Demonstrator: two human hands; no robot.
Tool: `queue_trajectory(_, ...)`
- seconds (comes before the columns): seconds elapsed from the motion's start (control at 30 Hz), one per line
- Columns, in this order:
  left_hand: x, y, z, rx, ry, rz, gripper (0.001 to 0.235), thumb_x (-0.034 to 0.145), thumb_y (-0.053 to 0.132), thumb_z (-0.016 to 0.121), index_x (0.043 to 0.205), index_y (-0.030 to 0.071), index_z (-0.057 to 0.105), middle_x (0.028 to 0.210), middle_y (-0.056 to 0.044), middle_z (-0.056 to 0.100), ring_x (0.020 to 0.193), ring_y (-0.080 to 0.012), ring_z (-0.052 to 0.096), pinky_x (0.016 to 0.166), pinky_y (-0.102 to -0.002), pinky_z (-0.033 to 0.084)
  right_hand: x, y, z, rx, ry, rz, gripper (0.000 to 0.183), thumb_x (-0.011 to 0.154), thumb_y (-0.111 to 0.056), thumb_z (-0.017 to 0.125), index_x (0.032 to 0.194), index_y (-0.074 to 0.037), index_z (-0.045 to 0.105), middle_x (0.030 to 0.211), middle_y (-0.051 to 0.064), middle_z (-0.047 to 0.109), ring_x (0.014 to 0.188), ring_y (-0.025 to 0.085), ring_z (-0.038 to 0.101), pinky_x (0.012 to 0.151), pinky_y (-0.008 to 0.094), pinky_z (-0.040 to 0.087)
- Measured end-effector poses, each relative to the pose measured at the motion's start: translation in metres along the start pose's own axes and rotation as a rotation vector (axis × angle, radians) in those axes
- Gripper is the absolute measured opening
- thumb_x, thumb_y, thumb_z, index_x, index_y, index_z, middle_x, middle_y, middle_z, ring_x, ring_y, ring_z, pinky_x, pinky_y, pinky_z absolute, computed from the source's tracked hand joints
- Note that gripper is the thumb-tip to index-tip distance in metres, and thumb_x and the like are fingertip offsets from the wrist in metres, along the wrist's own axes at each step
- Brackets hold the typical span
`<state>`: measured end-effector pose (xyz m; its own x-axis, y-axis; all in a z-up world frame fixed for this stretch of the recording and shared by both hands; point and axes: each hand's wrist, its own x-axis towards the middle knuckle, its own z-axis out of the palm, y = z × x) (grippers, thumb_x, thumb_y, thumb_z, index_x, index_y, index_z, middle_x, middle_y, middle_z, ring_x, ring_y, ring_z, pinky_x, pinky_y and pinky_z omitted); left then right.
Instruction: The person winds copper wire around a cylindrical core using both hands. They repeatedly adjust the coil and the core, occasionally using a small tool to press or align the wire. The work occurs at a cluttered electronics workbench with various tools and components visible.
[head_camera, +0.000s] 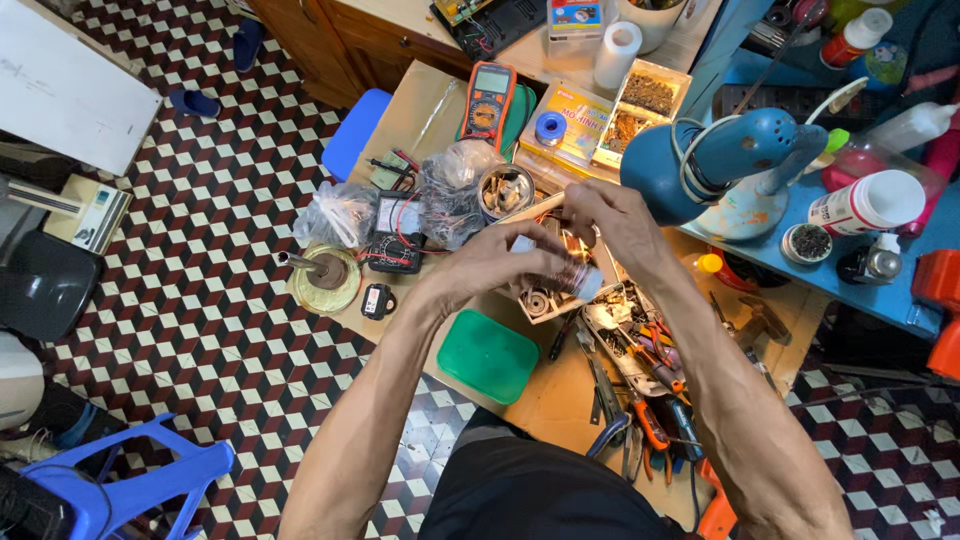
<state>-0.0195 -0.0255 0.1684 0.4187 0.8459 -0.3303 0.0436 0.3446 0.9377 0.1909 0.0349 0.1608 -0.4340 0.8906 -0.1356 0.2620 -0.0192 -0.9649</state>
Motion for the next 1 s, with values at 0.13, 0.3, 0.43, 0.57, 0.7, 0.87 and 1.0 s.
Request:
queue_trajectory(0.13,0.004,0.002,-0.001,-0.697,0.129,0.219,0.044,0.091,0.025,0.072,0.126,0.002,0.057,0.102,-0.008,0.069,0.073,-0.0126,0.067,0.068,-0.027,0.058,-0.015,0.011,0.001,0.009,-0.03,-0.011,0.039,0.101,-0.039,0.048,0.096,-0.006,0.068,0.07,0.002,0.06,0.067,0.01,0.056,0.068,0.027,0.046)
queue_trajectory(0.3,0.027,-0.004,-0.011,-0.272,0.651,0.513,0.04,0.091,0.028,0.077,0.12,0.004,0.064,0.101,-0.01,0.068,0.08,-0.0154,0.067,0.072,-0.03,0.058,-0.04,-0.006,-0.006,-0.096,-0.046,0.037,0.048,0.102,-0.04,0.052,0.08,0.0,0.071,0.068,0.001,0.063,0.067,0.009,0.059,0.066,0.026,0.047)
queue_trajectory(0.43,0.01,-0.008,-0.002,0.774,0.519,0.221,0.038,0.08,0.036,0.085,0.105,0.01,0.073,0.095,-0.007,0.071,0.081,-0.0161,0.068,0.07,-0.032,0.054,-0.033,-0.029,-0.013,-0.282,0.108,0.101,0.048,0.101,-0.04,0.058,0.079,-0.001,0.076,0.056,0.001,0.052,0.055,0.01,0.047,0.051,0.03,0.036)
queue_trajectory(0.57,-0.027,0.004,0.007,0.27,-0.109,-0.057,0.045,0.078,0.036,0.079,0.114,0.01,0.072,0.096,-0.006,0.069,0.07,-0.0144,0.063,0.058,-0.029,0.052,-0.016,-0.036,-0.018,-0.104,0.189,0.05,0.041,0.1,-0.036,0.062,0.082,0.0,0.072,0.055,0.0,0.046,0.052,0.009,0.041,0.048,0.03,0.03)
queue_trajectory(0.7,-0.037,0.019,0.004,-0.461,-0.089,0.2,0.05,0.083,0.036,0.079,0.121,0.007,0.066,0.102,-0.006,0.069,0.077,-0.0139,0.067,0.064,-0.026,0.059,-0.021,-0.028,-0.002,0.128,0.134,0.045,0.04,0.1,-0.037,0.067,0.084,-0.001,0.073,0.066,-0.005,0.049,0.062,0.005,0.041,0.055,0.025,0.031)
queue_trajectory(0.87,0.018,0.009,0.006,-0.766,0.561,0.439,0.041,0.088,0.029,0.076,0.12,0.007,0.064,0.105,-0.006,0.068,0.079,-0.014,0.065,0.07,-0.027,0.059,-0.049,-0.02,0.003,0.047,-0.057,0.061,0.048,0.1,-0.042,0.059,0.074,-0.003,0.073,0.061,-0.003,0.055,0.058,0.006,0.047,0.053,0.024,0.035)
queue_trajectory(1.0,0.005,-0.001,-0.002,0.437,0.643,0.403,0.04,0.09,0.032,0.08,0.114,0.003,0.069,0.105,-0.007,0.074,0.094,-0.0132,0.071,0.081,-0.027,0.057,-0.045,-0.025,-0.012,-0.253,0.011,0.127,0.044,0.093,-0.041,0.063,0.068,-0.007,0.074,0.052,-0.003,0.054,0.05,0.006,0.047,0.045,0.027,0.034)
